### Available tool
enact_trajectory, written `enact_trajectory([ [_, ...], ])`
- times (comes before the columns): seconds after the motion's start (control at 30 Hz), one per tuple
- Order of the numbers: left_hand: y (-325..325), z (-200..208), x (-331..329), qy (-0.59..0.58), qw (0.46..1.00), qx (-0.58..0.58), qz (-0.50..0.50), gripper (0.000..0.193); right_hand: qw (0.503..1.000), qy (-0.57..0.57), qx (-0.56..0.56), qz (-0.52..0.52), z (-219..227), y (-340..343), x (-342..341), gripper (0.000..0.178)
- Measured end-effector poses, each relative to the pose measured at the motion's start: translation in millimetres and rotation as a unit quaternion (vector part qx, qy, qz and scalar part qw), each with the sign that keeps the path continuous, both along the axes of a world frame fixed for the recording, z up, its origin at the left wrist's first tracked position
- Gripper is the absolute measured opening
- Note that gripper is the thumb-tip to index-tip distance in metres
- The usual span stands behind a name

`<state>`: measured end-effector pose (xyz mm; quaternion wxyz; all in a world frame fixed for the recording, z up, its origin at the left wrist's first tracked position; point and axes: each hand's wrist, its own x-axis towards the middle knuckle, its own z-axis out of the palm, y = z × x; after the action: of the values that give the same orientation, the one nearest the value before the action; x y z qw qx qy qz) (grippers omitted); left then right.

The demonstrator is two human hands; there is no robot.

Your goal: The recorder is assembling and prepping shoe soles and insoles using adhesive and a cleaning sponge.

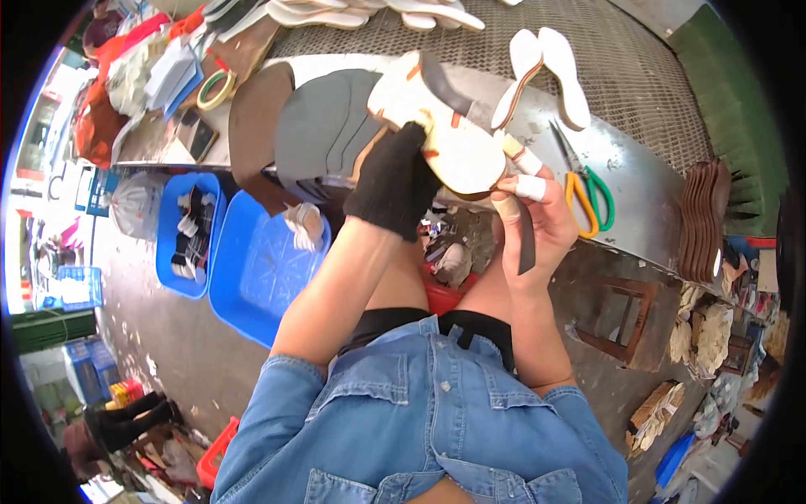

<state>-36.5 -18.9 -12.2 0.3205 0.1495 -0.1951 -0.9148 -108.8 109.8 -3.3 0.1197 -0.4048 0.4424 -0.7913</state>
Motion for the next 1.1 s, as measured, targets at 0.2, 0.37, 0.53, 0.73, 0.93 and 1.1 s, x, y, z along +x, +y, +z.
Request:
enact_trajectory([
  [0.2,-14.3,5.9,27.5,-0.045,0.987,-0.153,0.022,0.040,0.995,0.003,0.095,-0.007,22.2,18.7,-26.6,0.016],
  [0.37,-7.6,18.5,35.2,-0.074,0.985,-0.153,-0.031,0.050,0.992,-0.067,0.101,0.040,37.6,21.7,-32.5,0.015],
  [0.53,-2.1,24.7,43.4,-0.105,0.969,-0.215,-0.057,0.054,0.976,-0.110,0.143,0.121,37.4,9.7,-26.7,0.015],
  [0.73,-3.6,28.6,46.6,-0.116,0.950,-0.267,-0.109,0.056,0.957,-0.130,0.194,0.173,36.2,6.8,-21.8,0.014],
  [0.93,-4.5,26.3,47.2,-0.140,0.924,-0.346,-0.086,0.057,0.933,-0.161,0.253,0.198,35.1,3.0,-20.3,0.011],
  [1.1,-7.6,16.7,50.4,-0.138,0.935,-0.300,-0.130,0.052,0.904,-0.182,0.294,0.251,25.6,3.6,-23.8,0.013],
])
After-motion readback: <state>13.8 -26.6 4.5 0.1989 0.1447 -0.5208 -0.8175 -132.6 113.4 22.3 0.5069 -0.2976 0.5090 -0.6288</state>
